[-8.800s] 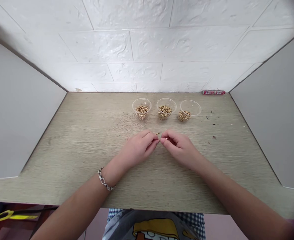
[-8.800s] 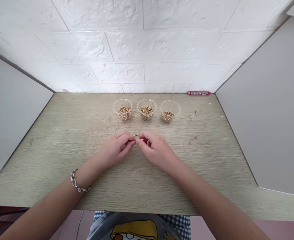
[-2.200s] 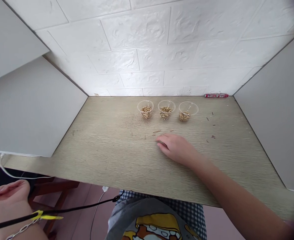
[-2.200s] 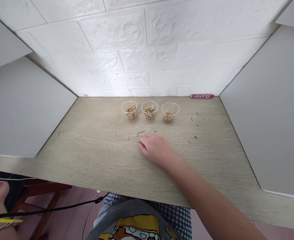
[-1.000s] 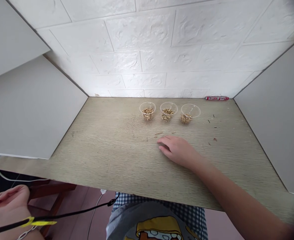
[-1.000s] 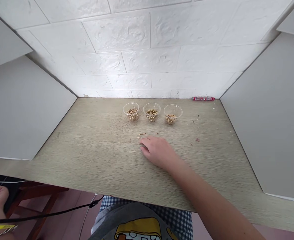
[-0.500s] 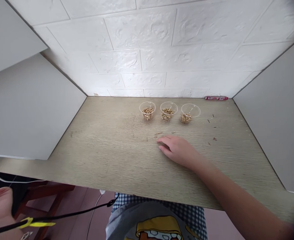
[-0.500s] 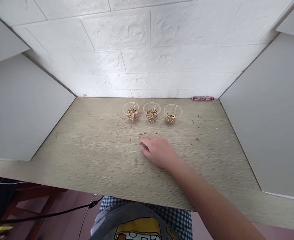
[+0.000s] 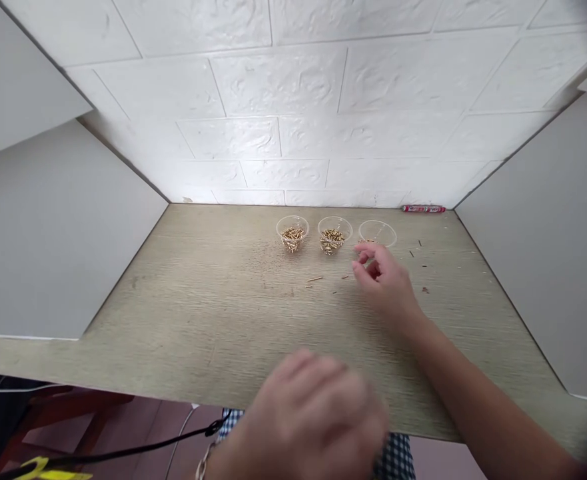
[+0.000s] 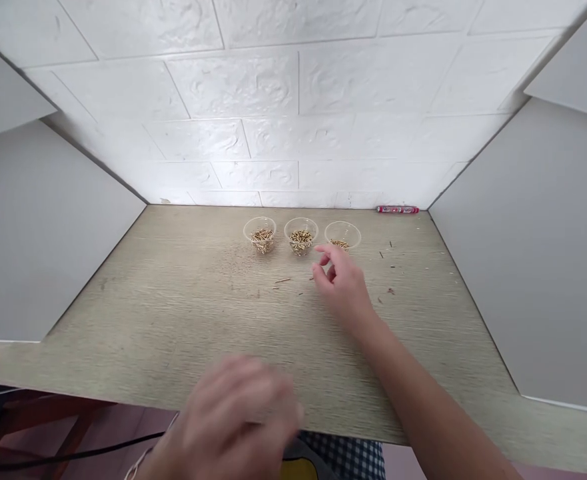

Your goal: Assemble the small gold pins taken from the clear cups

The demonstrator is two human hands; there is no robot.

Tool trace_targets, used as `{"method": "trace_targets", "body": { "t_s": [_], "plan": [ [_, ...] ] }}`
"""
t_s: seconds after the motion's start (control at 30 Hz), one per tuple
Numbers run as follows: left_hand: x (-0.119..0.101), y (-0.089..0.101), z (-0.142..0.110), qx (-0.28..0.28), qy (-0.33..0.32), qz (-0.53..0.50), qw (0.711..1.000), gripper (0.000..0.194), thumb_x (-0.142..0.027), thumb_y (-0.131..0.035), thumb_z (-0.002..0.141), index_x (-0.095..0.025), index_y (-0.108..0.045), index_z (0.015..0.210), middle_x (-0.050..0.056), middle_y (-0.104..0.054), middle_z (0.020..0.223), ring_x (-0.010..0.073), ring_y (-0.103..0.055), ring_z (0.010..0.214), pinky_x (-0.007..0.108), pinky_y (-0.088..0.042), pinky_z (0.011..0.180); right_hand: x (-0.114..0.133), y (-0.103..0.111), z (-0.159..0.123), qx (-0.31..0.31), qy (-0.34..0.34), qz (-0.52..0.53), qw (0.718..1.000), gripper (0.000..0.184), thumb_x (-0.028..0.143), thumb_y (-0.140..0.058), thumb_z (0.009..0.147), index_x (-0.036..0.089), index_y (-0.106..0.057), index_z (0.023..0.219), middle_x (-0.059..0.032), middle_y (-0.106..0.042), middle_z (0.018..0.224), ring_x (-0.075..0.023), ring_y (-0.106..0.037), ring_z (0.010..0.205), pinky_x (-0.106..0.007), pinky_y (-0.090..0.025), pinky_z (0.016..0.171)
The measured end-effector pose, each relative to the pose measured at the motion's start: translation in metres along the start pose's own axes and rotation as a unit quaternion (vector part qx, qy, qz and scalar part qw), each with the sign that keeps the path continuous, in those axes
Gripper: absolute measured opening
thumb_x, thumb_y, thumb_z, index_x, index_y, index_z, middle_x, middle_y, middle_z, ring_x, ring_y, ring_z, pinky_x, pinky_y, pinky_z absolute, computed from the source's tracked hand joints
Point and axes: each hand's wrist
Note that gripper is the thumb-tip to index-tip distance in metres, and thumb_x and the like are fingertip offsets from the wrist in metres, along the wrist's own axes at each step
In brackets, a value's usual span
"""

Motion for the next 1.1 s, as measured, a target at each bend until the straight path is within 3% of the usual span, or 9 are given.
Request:
{"method": "trace_targets", "body": {
  "t_s": [0.1,0.2,0.3,0.4,0.53,0.73,0.87,1.0,1.1],
  "plan": [
    [0.031,-0.003,0.03,0.061,0.114,0.053,0.99,0.023,-0.023,-0.042,0.089,-0.02,-0.058,0.105,0.007,-0.06,0.109,0.0197,-0.057,0.095,0.038,-0.05,0.079,-0.004,0.004,0.003,0.018,0.016,-0.043,0.999,0.024,0.028,-0.049,0.083,0.02,-0.054,0.104,-0.0014,-0.055,0.083,-0.0106,-0.047,0.055,-0.027,-0.041,0.057],
    [0.074,-0.002,0.055,0.155,0.209,0.08,0.962,0.026,-0.019,-0.035,0.091,-0.017,-0.061,0.094,0.007,-0.062,0.097,0.0181,-0.059,0.085,0.034,-0.049,0.072,-0.008,0.004,0.004,0.104,0.04,-0.117,0.987,0.024,0.024,-0.049,0.083,0.019,-0.055,0.105,-0.005,-0.058,0.093,-0.0143,-0.053,0.067,-0.029,-0.043,0.064],
    [0.106,-0.009,0.068,0.186,0.233,0.104,0.949,0.026,-0.014,-0.036,0.088,-0.016,-0.06,0.097,0.006,-0.064,0.096,0.019,-0.061,0.085,0.032,-0.047,0.07,-0.013,0.001,0.003,0.166,0.046,-0.158,0.972,0.023,0.019,-0.043,0.086,0.018,-0.055,0.105,-0.0072,-0.058,0.103,-0.0173,-0.057,0.082,-0.029,-0.043,0.071],
    [0.123,-0.021,0.069,0.221,0.245,0.134,0.934,0.024,-0.013,-0.038,0.086,-0.016,-0.061,0.094,0.007,-0.066,0.093,0.0209,-0.062,0.085,0.031,-0.045,0.068,-0.016,-0.001,0.003,0.189,0.047,-0.171,0.966,0.024,0.014,-0.036,0.088,0.017,-0.057,0.101,-0.0078,-0.059,0.1,-0.0182,-0.057,0.088,-0.029,-0.041,0.074],
    [0.128,-0.029,0.064,0.224,0.254,0.139,0.93,0.026,-0.015,-0.035,0.087,-0.017,-0.061,0.093,0.008,-0.066,0.094,0.0213,-0.062,0.085,0.03,-0.044,0.067,-0.017,-0.001,0.005,0.191,0.027,-0.178,0.965,0.025,0.012,-0.034,0.089,0.016,-0.057,0.099,-0.0087,-0.06,0.099,-0.0183,-0.056,0.087,-0.028,-0.04,0.074],
    [0.121,-0.029,0.057,0.206,0.22,0.072,0.951,0.029,-0.02,-0.031,0.089,-0.018,-0.059,0.097,0.006,-0.066,0.096,0.0203,-0.061,0.087,0.03,-0.043,0.071,-0.015,-0.001,0.007,0.196,0.021,-0.194,0.961,0.016,0.016,-0.041,0.089,0.016,-0.056,0.091,-0.0065,-0.057,0.094,-0.0172,-0.054,0.083,-0.027,-0.039,0.07],
    [0.117,-0.026,0.059,0.202,0.25,0.056,0.945,0.028,-0.027,-0.032,0.091,-0.018,-0.058,0.094,0.006,-0.066,0.095,0.0202,-0.06,0.084,0.03,-0.041,0.067,-0.014,-0.002,0.007,0.198,0.017,-0.203,0.959,0.014,0.016,-0.042,0.089,0.017,-0.056,0.088,-0.0051,-0.056,0.091,-0.0161,-0.053,0.081,-0.026,-0.038,0.068],
    [0.115,-0.017,0.062,0.202,0.299,0.046,0.932,0.041,-0.039,-0.023,0.094,-0.018,-0.056,0.082,0.005,-0.065,0.083,0.0186,-0.058,0.073,0.029,-0.037,0.06,-0.013,-0.002,0.006,0.201,0.016,-0.206,0.957,0.014,0.017,-0.042,0.09,0.017,-0.055,0.085,-0.0041,-0.056,0.089,-0.0155,-0.053,0.079,-0.026,-0.037,0.067],
    [0.115,-0.015,0.061,0.205,0.301,0.039,0.93,0.037,-0.04,-0.028,0.093,-0.019,-0.057,0.087,0.005,-0.065,0.086,0.0186,-0.059,0.075,0.028,-0.037,0.061,-0.012,-0.003,0.005,0.201,0.017,-0.217,0.955,0.014,0.018,-0.043,0.09,0.017,-0.055,0.084,-0.0039,-0.055,0.088,-0.0154,-0.052,0.078,-0.026,-0.036,0.066]
  ]
}}
Point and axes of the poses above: each hand's wrist, its own z-axis towards the middle knuckle, its own y-axis out of the back of the hand, x = y × z
